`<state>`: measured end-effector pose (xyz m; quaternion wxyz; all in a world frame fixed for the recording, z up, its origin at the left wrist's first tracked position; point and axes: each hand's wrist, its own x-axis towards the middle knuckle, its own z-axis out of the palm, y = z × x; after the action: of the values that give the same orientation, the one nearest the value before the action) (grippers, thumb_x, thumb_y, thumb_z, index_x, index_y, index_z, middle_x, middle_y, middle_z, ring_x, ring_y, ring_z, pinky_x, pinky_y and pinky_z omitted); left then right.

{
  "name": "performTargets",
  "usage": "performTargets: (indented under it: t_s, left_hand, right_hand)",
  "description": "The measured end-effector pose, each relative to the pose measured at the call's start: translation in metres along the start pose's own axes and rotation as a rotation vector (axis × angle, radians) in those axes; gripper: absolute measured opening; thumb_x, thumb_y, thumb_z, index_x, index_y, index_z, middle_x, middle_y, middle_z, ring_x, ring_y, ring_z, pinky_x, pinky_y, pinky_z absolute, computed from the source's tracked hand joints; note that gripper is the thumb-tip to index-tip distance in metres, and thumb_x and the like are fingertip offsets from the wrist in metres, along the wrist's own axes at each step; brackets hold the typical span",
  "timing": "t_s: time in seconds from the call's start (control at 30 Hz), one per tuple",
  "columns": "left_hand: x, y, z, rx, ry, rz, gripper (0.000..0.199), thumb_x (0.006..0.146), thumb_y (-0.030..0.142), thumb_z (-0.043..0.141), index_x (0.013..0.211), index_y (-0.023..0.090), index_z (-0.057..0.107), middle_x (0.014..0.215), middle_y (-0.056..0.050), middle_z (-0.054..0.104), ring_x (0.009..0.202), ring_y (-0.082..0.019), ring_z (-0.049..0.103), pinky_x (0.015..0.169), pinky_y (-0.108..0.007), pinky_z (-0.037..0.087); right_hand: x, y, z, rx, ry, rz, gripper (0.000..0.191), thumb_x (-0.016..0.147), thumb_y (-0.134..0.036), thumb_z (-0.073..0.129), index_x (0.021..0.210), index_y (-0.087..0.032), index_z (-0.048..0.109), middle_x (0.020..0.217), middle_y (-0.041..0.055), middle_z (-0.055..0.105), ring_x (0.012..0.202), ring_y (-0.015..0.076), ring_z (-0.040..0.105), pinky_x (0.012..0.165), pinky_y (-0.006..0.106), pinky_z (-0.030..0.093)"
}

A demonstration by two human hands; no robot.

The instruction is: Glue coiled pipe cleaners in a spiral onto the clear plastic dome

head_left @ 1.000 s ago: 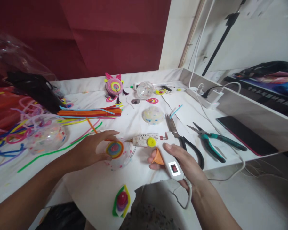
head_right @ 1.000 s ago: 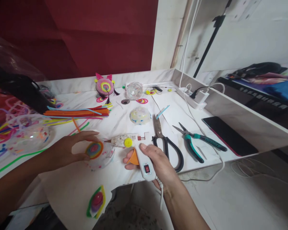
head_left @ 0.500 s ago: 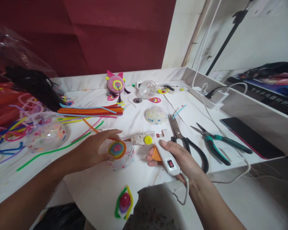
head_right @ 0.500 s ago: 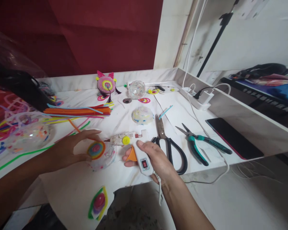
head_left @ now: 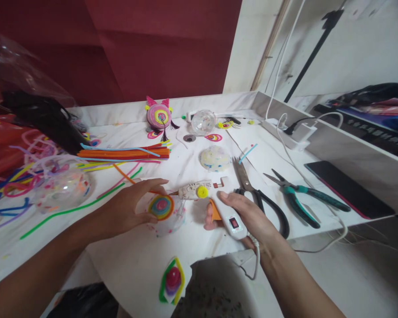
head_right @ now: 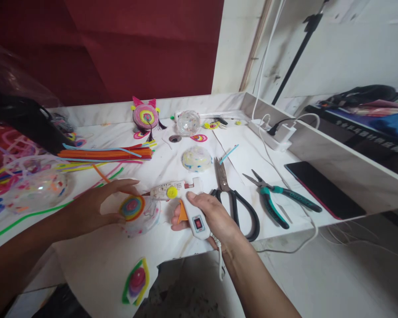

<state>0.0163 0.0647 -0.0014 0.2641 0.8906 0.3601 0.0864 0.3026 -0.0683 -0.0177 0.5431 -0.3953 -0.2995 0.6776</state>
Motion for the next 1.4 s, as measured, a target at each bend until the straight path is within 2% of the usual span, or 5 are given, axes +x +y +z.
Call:
performTargets:
  t_s: [0.27,0.43,0.77,0.97,1.4]
  left_hand:
    - [0.002,-0.006,0.0,0.024,0.019,0.042,0.079,0.079,0.053,0.076,0.153,0.035,0.056,0.151,-0.005,0.069,0.139,-0.04,0.064,0.115,-0.052,0.054]
    - [0.003,-0.004,-0.002,0.022,-0.005,0.055,0.077,0.081,0.053,0.076,0.153,0.039,0.054,0.142,-0.002,0.075,0.138,-0.039,0.064,0.115,-0.05,0.054]
    - [0.002,0.013,-0.011,0.063,-0.084,-0.024,0.074,0.082,0.047,0.071,0.151,0.027,0.052,0.15,-0.011,0.068,0.137,-0.038,0.063,0.116,-0.053,0.049]
    - [0.0,0.013,-0.013,0.057,-0.121,0.138,0.041,0.098,0.037,0.063,0.138,0.029,0.064,0.145,-0.003,0.069,0.133,-0.029,0.063,0.115,-0.042,0.044]
    - [0.004,0.012,-0.012,0.062,-0.132,0.201,0.04,0.099,0.034,0.064,0.138,0.028,0.066,0.143,-0.004,0.069,0.132,-0.027,0.061,0.113,-0.038,0.043]
  right_hand:
    - [0.001,0.001,-0.003,0.014,-0.005,0.006,0.047,0.082,-0.057,0.088,0.075,-0.011,0.084,0.073,0.0128,0.08,0.057,0.0164,0.072,0.064,0.029,0.067]
    - [-0.001,0.0,-0.004,0.005,-0.012,0.012,0.048,0.083,-0.058,0.087,0.074,-0.011,0.084,0.073,0.0118,0.079,0.058,0.016,0.072,0.064,0.028,0.067]
    - [-0.004,-0.003,-0.005,0.012,-0.026,0.038,0.052,0.078,-0.061,0.09,0.071,-0.01,0.083,0.067,0.0108,0.077,0.059,0.0168,0.073,0.063,0.026,0.065]
    - [-0.009,-0.003,-0.006,0.018,-0.023,0.05,0.049,0.081,-0.059,0.088,0.07,-0.011,0.082,0.062,0.0098,0.075,0.057,0.0157,0.072,0.061,0.023,0.064]
    - [-0.023,0.001,-0.018,-0.023,-0.063,0.069,0.049,0.096,-0.058,0.075,0.082,-0.011,0.085,0.071,0.0098,0.078,0.065,0.016,0.076,0.07,0.023,0.063]
